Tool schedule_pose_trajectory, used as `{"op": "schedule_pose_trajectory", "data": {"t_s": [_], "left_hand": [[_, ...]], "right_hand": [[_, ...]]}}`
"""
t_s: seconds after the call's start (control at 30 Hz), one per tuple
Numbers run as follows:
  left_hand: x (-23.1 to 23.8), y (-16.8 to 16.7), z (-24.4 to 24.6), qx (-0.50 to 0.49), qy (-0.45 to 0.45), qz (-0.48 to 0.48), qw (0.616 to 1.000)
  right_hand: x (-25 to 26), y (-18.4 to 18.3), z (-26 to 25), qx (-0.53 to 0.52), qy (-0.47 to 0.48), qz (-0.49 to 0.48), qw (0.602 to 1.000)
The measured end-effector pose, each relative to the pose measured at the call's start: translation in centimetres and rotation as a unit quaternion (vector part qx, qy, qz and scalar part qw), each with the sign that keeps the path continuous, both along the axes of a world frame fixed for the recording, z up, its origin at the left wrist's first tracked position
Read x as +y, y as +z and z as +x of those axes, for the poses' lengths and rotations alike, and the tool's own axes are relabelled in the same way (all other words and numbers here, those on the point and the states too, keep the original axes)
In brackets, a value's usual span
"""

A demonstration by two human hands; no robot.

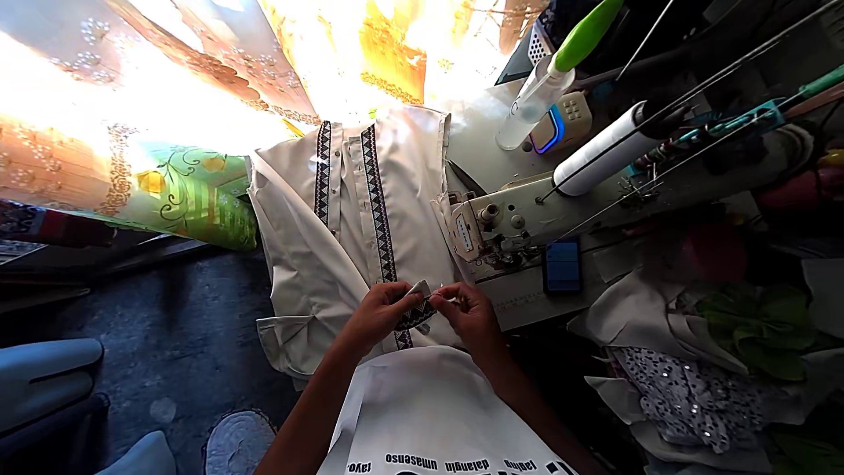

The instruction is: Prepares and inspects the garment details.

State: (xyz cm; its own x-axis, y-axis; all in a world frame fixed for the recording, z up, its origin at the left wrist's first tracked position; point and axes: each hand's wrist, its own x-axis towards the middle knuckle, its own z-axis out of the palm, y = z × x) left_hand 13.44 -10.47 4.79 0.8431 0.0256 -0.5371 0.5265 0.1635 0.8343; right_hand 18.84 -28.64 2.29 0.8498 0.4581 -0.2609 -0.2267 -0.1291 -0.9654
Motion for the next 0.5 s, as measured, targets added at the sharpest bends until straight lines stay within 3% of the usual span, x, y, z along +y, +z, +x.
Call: {"op": "schedule_pose_trajectory", "data": {"t_s": [0.27,0.43,0.5], "left_hand": [[-0.3,0.3,0.2,0.004,0.031,0.019,0.999],[-0.1,0.2,0.2,0.007,0.018,0.017,1.000],[-0.2,0.2,0.2,0.004,0.013,0.019,1.000]], "right_hand": [[0.4,-0.8,0.0,0.016,-0.110,-0.034,0.993],[0.8,0.1,-0.1,-0.016,0.000,-0.029,0.999],[1.4,0.0,-0.3,-0.028,-0.019,-0.041,0.999]]}}
